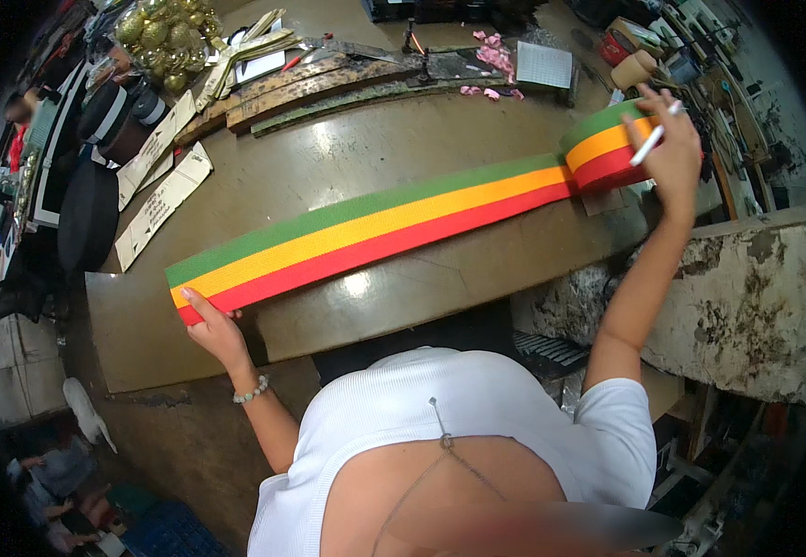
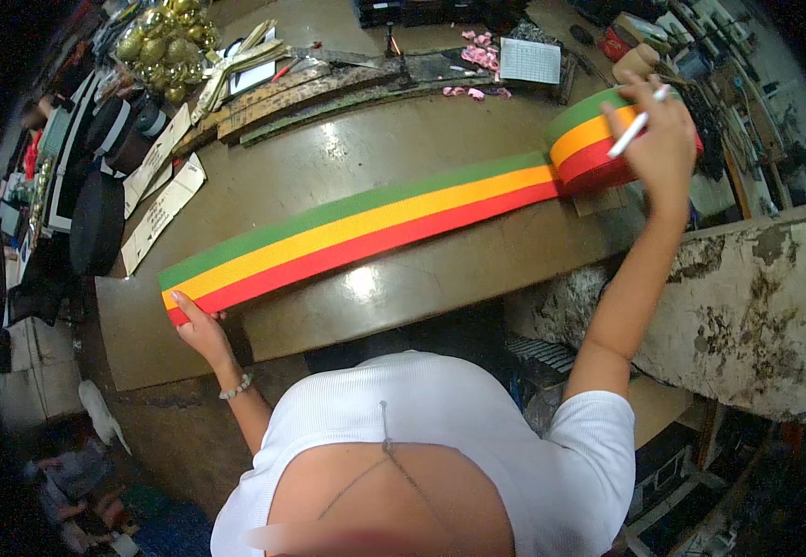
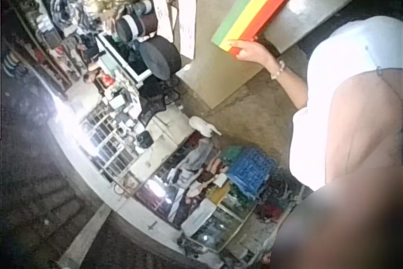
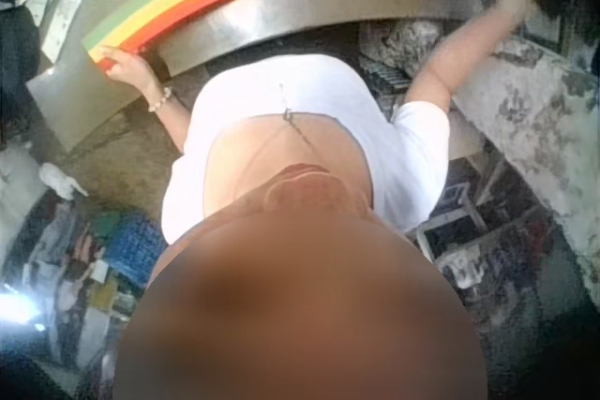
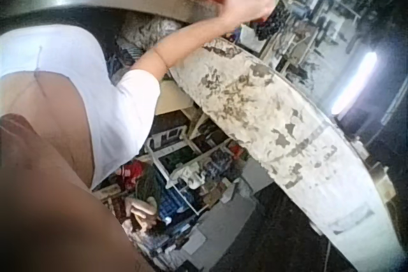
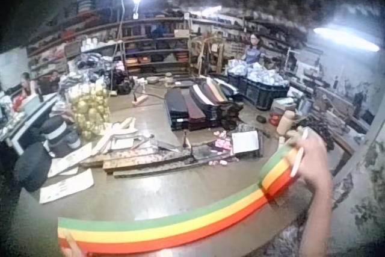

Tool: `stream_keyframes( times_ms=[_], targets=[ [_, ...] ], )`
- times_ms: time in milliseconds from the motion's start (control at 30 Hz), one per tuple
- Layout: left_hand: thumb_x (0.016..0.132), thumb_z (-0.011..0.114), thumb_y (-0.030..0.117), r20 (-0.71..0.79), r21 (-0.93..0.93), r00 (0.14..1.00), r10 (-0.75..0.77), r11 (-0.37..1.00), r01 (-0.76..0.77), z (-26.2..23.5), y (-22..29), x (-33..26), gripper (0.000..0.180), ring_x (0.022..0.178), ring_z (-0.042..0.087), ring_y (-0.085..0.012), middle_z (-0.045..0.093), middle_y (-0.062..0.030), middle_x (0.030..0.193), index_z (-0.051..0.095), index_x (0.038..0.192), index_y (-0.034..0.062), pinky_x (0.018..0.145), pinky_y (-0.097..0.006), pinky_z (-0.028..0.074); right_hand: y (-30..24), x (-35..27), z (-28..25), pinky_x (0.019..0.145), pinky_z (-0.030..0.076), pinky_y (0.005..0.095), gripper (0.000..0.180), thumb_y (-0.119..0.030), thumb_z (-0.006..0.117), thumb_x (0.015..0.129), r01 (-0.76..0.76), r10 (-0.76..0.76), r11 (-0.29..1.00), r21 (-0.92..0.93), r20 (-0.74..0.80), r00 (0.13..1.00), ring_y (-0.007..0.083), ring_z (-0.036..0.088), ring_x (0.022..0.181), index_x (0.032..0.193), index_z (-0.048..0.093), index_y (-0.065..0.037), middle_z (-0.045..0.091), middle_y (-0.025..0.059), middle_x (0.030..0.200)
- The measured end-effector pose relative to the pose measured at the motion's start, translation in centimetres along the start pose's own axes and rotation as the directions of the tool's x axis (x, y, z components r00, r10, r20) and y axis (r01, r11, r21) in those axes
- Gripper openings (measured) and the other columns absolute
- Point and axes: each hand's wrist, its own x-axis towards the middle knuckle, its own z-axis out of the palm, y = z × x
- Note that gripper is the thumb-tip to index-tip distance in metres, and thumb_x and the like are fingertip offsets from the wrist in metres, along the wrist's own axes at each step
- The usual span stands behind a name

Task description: The person places a black cylindrical object on the table, then repeatedly cuts long black fabric strips using a manual guillotine-style cutter. They stack the cut pieces and later unroll a long multicolored striped fabric strip, placing paper templates on it.

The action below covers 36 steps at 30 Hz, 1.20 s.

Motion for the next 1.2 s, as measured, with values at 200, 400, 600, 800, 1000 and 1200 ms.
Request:
stream_keyframes(
  times_ms=[200,400,600,800,1000,1200],
  targets=[
    [0.104,0.045,0.045,-0.078,0.056,0.997,-0.013,0.998,0.017,-1.2,0.0,0.7,0.048,0.045,0.045,-0.0058,0.053,0.0007,0.059,0.059,0.082,0.0041,0.041,-0.023,0.034,4.0,-0.4,2.8,0.102,0.041,0.0477,0.051,-0.056,0.066,0.086,-0.012,0.010,1.000,0.007,0.158,0.987,0.0333,0.060,0.117,0.112,0.067,-0.013,0.068,0.0187,0.112],
    [0.103,0.049,0.044,-0.360,0.083,0.932,0.032,0.997,-0.002,-11.6,-0.8,5.6,0.048,0.049,0.048,-0.0062,0.057,0.0018,0.062,0.064,0.080,0.0047,0.043,-0.025,0.035,6.8,-1.1,6.9,0.109,0.032,0.0585,0.041,-0.041,0.070,0.088,-0.051,0.080,0.979,-0.199,0.143,0.986,0.0371,0.038,0.140,0.122,0.064,-0.019,0.051,0.0046,0.147],
    [0.098,0.050,0.050,-0.268,0.853,0.949,0.168,0.500,0.152,-15.3,-5.9,9.2,0.058,0.073,0.065,-0.0355,0.067,-0.0212,0.076,0.069,0.086,-0.0034,0.069,-0.044,0.050,11.4,-1.0,10.7,0.113,0.022,0.0613,0.039,-0.044,0.065,0.091,0.024,-0.007,0.904,-0.428,0.042,0.999,0.0268,0.035,0.143,0.124,0.062,-0.023,0.050,-0.0066,0.147],
    [0.094,0.055,0.052,-0.261,0.905,0.928,0.265,0.402,0.139,-14.6,-8.9,10.3,0.054,0.086,0.065,-0.0435,0.069,-0.0222,0.088,0.069,0.086,0.0010,0.077,-0.052,0.051,13.4,-0.3,10.7,0.106,0.037,0.0498,0.041,-0.040,0.066,0.092,0.056,-0.061,0.938,-0.342,-0.004,0.998,0.0364,0.048,0.131,0.119,0.065,-0.010,0.055,0.0030,0.143],
    [0.095,0.048,0.060,-0.220,0.916,0.959,0.181,0.375,0.139,-16.0,-9.4,11.2,0.065,0.090,0.066,-0.0445,0.070,-0.0239,0.093,0.071,0.099,-0.0004,0.079,-0.054,0.050,12.7,-1.1,11.8,0.107,0.031,0.0633,0.051,-0.058,0.062,0.088,-0.141,0.089,0.917,-0.374,-0.154,0.984,0.0342,0.043,0.136,0.119,0.066,-0.017,0.054,0.0029,0.143],
    [0.094,0.049,0.062,-0.180,0.885,0.965,0.189,0.459,0.075,-16.9,-10.0,11.9,0.066,0.089,0.068,-0.0413,0.072,-0.0216,0.092,0.072,0.101,0.0000,0.078,-0.049,0.050,10.4,-1.5,11.4,0.108,0.028,0.0659,0.044,-0.053,0.056,0.094,-0.255,0.221,0.930,-0.264,-0.152,0.963,0.0361,0.043,0.135,0.119,0.064,-0.018,0.053,0.0063,0.143]
  ],
)
